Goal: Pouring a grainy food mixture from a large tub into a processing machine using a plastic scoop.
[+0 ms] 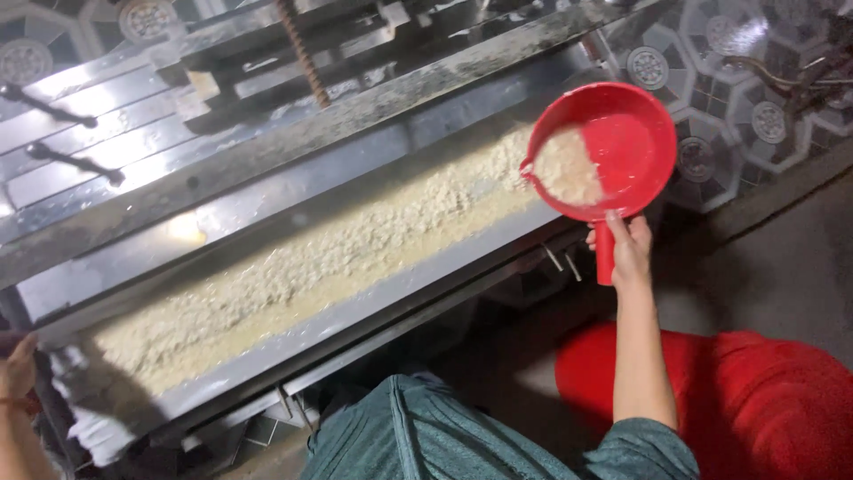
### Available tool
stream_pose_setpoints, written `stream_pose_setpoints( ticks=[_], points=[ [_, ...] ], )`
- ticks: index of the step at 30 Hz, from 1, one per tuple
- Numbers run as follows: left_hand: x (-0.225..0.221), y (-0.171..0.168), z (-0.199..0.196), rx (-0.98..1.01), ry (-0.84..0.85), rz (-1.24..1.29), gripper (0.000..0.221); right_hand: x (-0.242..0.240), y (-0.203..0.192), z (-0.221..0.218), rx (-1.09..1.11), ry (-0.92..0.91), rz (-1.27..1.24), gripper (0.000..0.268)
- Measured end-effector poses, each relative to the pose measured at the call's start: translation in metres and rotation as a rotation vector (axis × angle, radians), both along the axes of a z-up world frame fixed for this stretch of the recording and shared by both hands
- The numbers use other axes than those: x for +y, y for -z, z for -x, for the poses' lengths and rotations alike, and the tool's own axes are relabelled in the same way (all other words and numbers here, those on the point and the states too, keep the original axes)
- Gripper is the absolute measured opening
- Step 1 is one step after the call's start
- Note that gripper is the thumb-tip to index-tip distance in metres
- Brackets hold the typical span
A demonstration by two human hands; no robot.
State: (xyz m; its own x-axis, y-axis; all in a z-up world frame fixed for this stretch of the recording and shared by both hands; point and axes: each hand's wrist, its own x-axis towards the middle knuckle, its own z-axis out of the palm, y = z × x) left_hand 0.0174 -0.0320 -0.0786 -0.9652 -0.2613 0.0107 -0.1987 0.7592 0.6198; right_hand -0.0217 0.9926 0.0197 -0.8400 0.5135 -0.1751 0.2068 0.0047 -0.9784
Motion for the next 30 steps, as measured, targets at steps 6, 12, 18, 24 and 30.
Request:
stream_pose_setpoints(
  ticks=[6,12,18,24,30],
  points=[
    [-0.013,0.001,-0.004,0.013,-0.071,-0.052,0.010,-0.076,0.019,-0.010,-0.030,-0.096,-0.076,0.024],
    [-0.015,-0.014,-0.016,-0.030,0.001,0.038,0.005,-0.130,-0.005,-0.016,0.006,-0.173,-0.349,0.057],
    [-0.006,-0.024,-0.009,-0.219,-0.094,0.460,0.021,-0.162,-0.003,-0.019,0.004,-0.182,-0.145,0.023],
    [-0.001,-0.028,-0.003,-0.145,-0.049,0.529,0.020,-0.209,0.002,-0.029,-0.001,-0.235,-0.351,0.030],
    [-0.011,-0.027,0.001,-0.135,0.044,0.326,0.017,-0.250,-0.004,-0.040,0.022,-0.249,-0.223,0.024]
  ],
)
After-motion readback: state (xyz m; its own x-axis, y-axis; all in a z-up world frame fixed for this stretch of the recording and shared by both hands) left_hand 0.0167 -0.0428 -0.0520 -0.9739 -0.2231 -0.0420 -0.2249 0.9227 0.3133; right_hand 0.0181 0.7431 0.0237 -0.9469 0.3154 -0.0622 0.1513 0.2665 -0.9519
